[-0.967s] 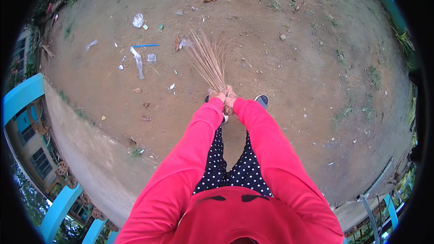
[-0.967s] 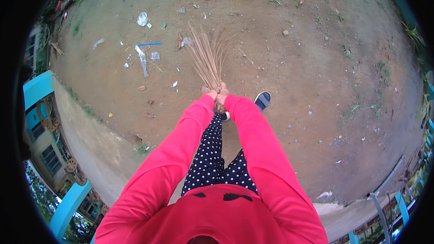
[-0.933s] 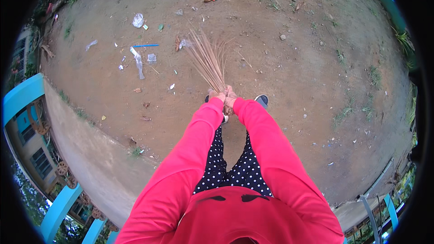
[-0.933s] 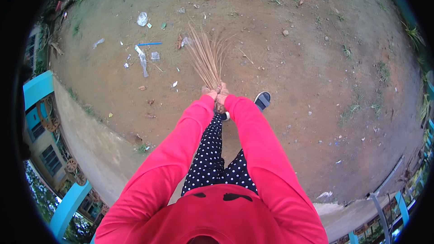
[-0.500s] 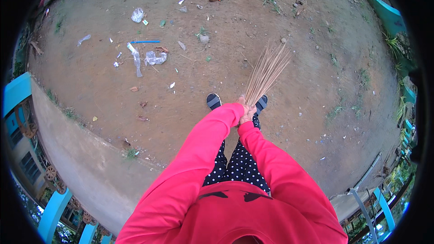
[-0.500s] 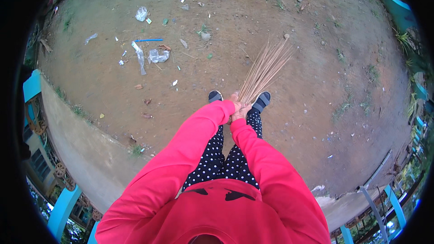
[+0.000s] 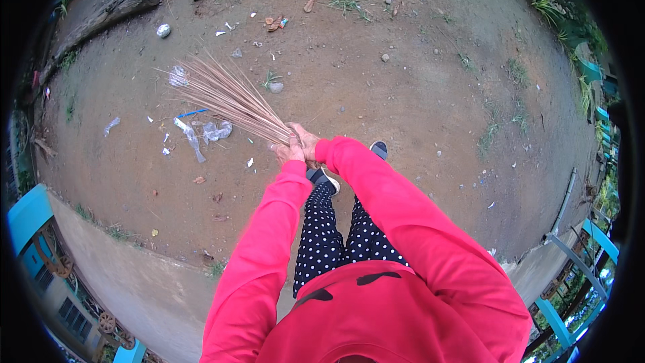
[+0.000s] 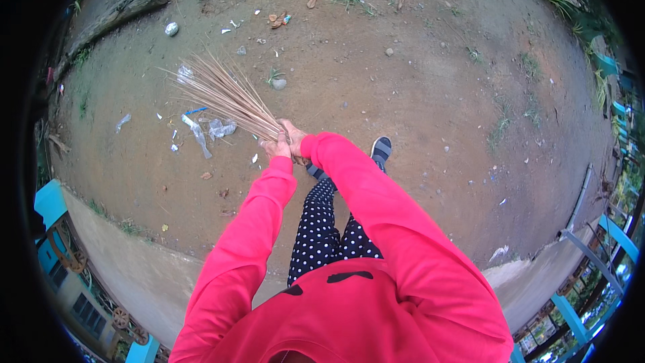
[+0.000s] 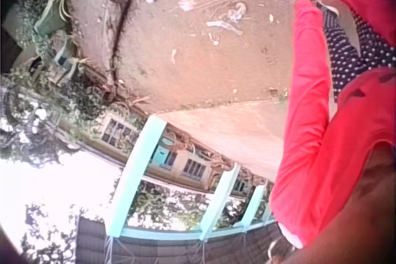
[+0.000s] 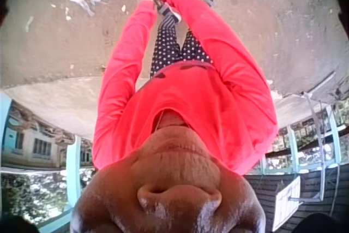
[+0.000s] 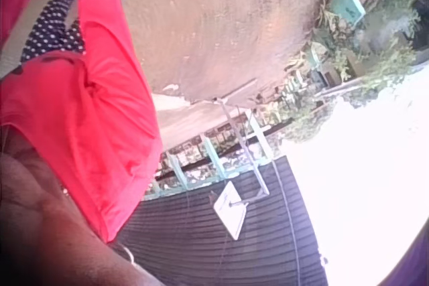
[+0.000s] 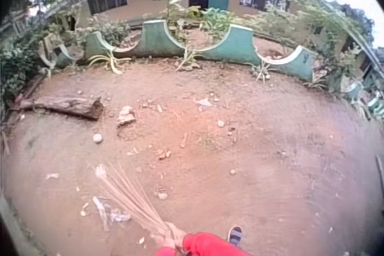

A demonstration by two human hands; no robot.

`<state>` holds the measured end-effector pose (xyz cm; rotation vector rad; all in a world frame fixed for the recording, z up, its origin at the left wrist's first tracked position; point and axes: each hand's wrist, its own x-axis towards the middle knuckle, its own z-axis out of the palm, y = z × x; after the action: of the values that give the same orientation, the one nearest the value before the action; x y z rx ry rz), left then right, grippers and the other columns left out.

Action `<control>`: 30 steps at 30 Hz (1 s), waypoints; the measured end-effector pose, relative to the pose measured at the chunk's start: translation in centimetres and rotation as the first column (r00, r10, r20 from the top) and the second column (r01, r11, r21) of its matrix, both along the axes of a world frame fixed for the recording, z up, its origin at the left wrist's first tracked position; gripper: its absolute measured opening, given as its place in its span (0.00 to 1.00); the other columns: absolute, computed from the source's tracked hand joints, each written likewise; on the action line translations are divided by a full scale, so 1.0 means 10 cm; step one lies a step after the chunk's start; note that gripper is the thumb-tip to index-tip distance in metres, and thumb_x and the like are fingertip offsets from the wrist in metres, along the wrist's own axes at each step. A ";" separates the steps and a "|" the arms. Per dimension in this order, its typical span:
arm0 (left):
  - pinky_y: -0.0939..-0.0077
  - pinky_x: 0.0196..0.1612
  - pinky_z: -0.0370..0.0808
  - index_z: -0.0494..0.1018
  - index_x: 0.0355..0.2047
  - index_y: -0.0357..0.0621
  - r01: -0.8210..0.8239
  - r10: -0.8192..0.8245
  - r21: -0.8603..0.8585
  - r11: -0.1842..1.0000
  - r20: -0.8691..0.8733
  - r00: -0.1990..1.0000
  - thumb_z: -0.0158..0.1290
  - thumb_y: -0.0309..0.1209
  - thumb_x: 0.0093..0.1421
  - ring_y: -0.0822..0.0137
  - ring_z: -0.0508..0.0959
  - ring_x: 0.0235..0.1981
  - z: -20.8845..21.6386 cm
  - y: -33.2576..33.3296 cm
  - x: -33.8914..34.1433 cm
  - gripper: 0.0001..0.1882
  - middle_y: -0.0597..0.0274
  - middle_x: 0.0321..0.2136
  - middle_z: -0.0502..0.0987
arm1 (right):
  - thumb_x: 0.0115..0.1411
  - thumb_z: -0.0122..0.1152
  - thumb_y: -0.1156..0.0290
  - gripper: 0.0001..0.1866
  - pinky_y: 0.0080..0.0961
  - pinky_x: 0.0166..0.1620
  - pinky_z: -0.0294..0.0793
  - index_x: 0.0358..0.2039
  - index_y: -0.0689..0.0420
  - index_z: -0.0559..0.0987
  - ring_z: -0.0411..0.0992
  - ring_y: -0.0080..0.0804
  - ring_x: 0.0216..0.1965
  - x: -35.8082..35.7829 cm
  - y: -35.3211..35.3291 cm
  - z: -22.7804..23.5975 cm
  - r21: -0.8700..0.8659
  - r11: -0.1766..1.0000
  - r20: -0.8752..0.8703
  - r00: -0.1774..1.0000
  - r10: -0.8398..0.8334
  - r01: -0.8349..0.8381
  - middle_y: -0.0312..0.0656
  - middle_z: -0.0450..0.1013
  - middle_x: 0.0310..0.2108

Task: The person sweeps a dirt yard with a traditional straw broom, moving debris and litter toward the edges of the area. The person repeatedly sweeps different sections, gathering scattered trash and leaves.

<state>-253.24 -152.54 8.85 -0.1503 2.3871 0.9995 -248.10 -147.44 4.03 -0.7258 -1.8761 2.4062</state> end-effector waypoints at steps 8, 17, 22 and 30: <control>0.74 0.38 0.64 0.52 0.45 0.35 0.729 -0.720 0.097 0.677 0.288 0.631 0.50 0.37 0.42 0.59 0.68 0.35 0.01 1.24 0.54 0.32 0.50 0.31 0.69 | 0.35 0.55 0.78 0.37 0.21 0.38 0.62 0.46 0.56 0.48 0.61 0.30 0.37 1.10 0.84 0.01 -0.362 0.640 0.231 0.730 -0.643 0.678 0.44 0.61 0.36; 0.78 0.39 0.62 0.49 0.47 0.38 0.856 -0.863 0.283 0.433 0.405 0.302 0.47 0.39 0.45 0.65 0.68 0.35 -0.51 3.29 2.06 0.32 0.51 0.31 0.69 | 0.35 0.53 0.79 0.33 0.23 0.26 0.65 0.44 0.57 0.52 0.64 0.30 0.25 2.92 2.95 -0.27 0.292 0.229 0.386 0.105 -0.916 0.928 0.43 0.63 0.30; 0.78 0.41 0.61 0.49 0.48 0.38 0.778 -0.843 0.356 0.518 0.366 0.394 0.46 0.43 0.46 0.65 0.66 0.38 -0.80 4.30 2.63 0.33 0.50 0.36 0.66 | 0.35 0.54 0.77 0.30 0.25 0.23 0.65 0.41 0.56 0.53 0.64 0.32 0.23 3.30 4.25 -0.68 0.299 0.103 0.597 -0.102 -0.796 0.949 0.44 0.63 0.27; 0.71 0.38 0.62 0.52 0.45 0.36 0.416 -0.356 -0.131 0.900 0.331 0.874 0.46 0.45 0.45 0.55 0.65 0.37 -1.14 4.23 2.14 0.32 0.45 0.37 0.63 | 0.34 0.55 0.73 0.42 0.31 0.32 0.65 0.49 0.47 0.43 0.65 0.42 0.32 2.75 3.93 -0.52 -0.069 0.991 0.731 0.681 -0.027 0.114 0.55 0.62 0.33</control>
<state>-231.82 -110.27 -2.60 0.1006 2.1144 0.5065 -220.58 -108.09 -1.17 -1.9809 -1.8271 2.3589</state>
